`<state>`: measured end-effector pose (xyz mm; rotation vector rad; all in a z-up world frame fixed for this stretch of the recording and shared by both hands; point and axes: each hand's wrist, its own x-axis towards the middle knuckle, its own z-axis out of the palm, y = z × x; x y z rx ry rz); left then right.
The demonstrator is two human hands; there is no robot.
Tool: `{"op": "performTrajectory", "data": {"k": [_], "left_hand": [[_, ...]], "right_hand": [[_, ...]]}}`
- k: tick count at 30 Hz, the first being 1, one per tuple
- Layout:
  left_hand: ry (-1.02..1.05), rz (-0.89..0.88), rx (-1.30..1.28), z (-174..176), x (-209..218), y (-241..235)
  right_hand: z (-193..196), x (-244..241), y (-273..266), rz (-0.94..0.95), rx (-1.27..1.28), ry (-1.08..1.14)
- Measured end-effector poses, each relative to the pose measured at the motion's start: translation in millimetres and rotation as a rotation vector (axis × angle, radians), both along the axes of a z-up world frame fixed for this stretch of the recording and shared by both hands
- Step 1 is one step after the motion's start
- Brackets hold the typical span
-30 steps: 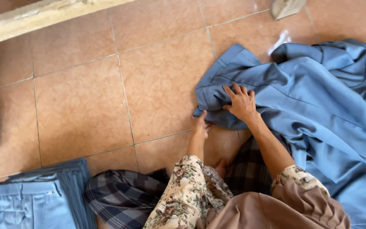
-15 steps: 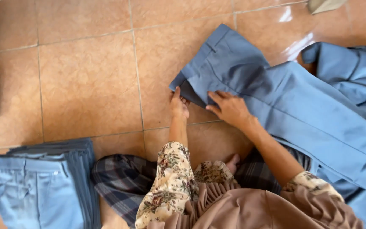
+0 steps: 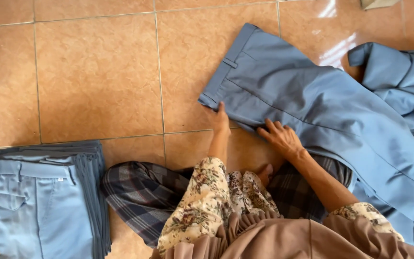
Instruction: The person sits on the floor and folds multiple pairs of blue trousers by hand. They unfold each pair, align the legs, fold the garment in half lengthwise, then fold it into a compact rectangle and place it on a growing stack.
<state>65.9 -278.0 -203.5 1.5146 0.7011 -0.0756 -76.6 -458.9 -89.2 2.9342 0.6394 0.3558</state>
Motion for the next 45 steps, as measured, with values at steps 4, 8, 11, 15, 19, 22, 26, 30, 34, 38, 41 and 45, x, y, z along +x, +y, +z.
{"op": "performTrajectory", "data": {"k": [4,8,11,15,19,22,26,30,34,38,41,45], "left_hand": [[-0.046,0.039,-0.052,74,25,23],[-0.030,0.088,-0.127,10,54,43],[-0.006,0.116,-0.131,-48,80,66],[-0.103,0.242,-0.131,15,102,118],[-0.178,0.315,-0.130,74,112,205],[-0.268,0.486,-0.181,54,126,301],[-0.259,0.703,-0.102,32,116,424],[-0.302,0.725,0.374,72,76,462],[-0.424,0.578,0.704,155,24,368],[0.130,-0.283,0.182,235,-45,244],[0.399,-0.345,-0.147,183,-42,217],[0.281,0.046,-0.400,59,2,214]], "right_hand": [[2,-23,-24,-0.104,0.019,0.042],[39,-35,-9,-0.160,0.130,0.066],[-4,-37,-25,-0.175,0.087,0.068],[-61,-1,-50,-0.403,-0.002,0.172],[-62,57,21,-0.388,0.057,0.124],[-69,84,95,-0.332,0.150,0.138],[-73,93,177,-0.205,0.269,0.207],[-58,95,233,-0.109,0.309,0.195],[-58,110,260,-0.120,0.289,0.130],[-23,113,259,-0.049,0.373,-0.002],[-15,95,256,0.036,0.362,-0.084],[-16,69,230,0.009,0.248,-0.149]]}}
